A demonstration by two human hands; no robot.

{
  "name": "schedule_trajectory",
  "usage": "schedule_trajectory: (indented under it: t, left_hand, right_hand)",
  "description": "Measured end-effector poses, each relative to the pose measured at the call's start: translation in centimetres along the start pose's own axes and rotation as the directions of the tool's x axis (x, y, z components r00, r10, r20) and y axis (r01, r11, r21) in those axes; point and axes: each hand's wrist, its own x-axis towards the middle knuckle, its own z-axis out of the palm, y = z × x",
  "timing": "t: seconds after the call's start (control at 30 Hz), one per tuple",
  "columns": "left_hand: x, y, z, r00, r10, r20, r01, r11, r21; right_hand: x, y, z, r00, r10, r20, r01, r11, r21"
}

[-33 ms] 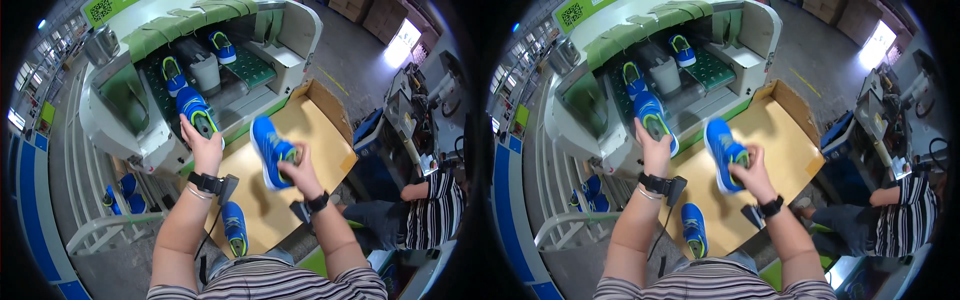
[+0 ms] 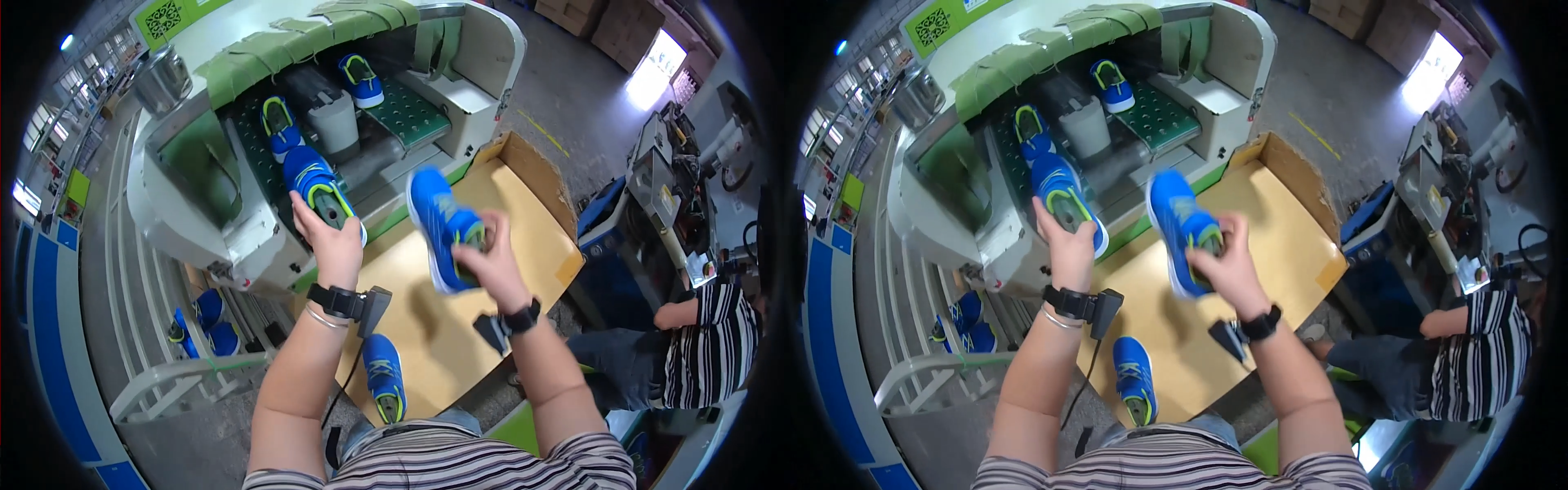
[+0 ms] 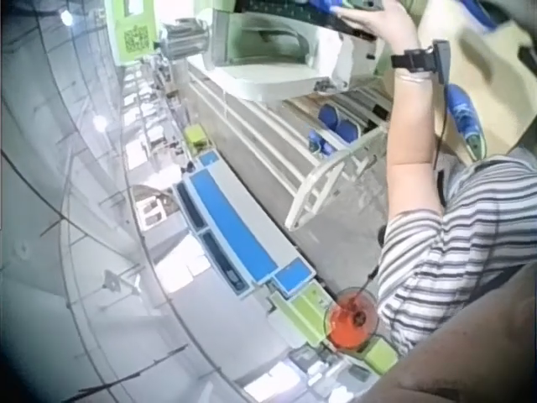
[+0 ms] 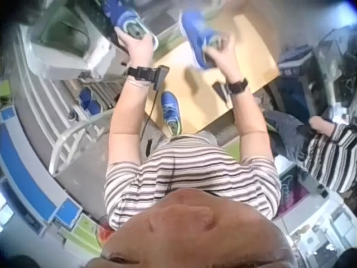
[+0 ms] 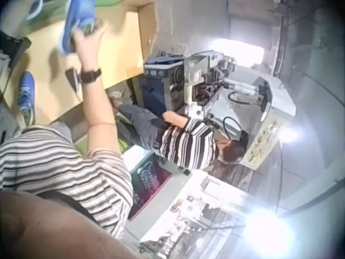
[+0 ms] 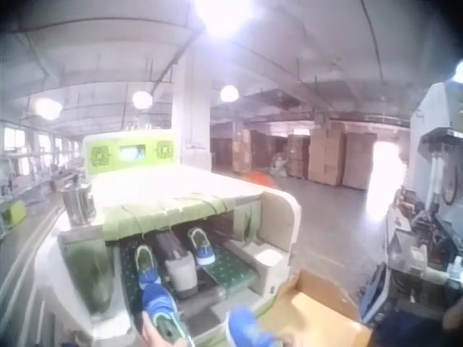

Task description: Inspecting sneakers and placing them onto a conveyor belt for heat treatment or drying.

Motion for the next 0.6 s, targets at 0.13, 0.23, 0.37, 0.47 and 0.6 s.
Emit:
schedule_trajectory:
  t: [0.13,0.23,0.37,0.47,0.6]
  left_hand:
    - [3.3,0.1,1.5,0.993,0.071,-0.089,-0.071,0.997,0.013]
    - [4.7,0.2,1.9,0.998,0.007,-0.062,-0.005,1.0,0.031]
    - [5.8,0.4,1.6,0.999,0.009,-0.039,-0.007,0.999,0.038]
    - [6.7,0.7,0.7,0.999,-0.048,-0.001,0.048,0.994,0.096]
    - [4.6,-0.7,-1.5,0.993,0.025,0.114,-0.007,0.988,-0.153]
  right_hand:
    - [14.1,-2.5,2.0,0.951,-0.308,0.037,0.307,0.918,-0.251]
    - [20.2,-2.0,4.9,0.97,-0.238,0.041,0.216,0.779,-0.588]
    - [22.6,0.2,5.8,0.969,-0.245,0.042,0.207,0.698,-0.685]
    - [19.4,2.8,5.4,0.755,-0.652,-0.076,0.462,0.61,-0.643]
    - [2.9,7.8,5.1,0.982,-0.121,0.146,0.184,0.781,-0.596]
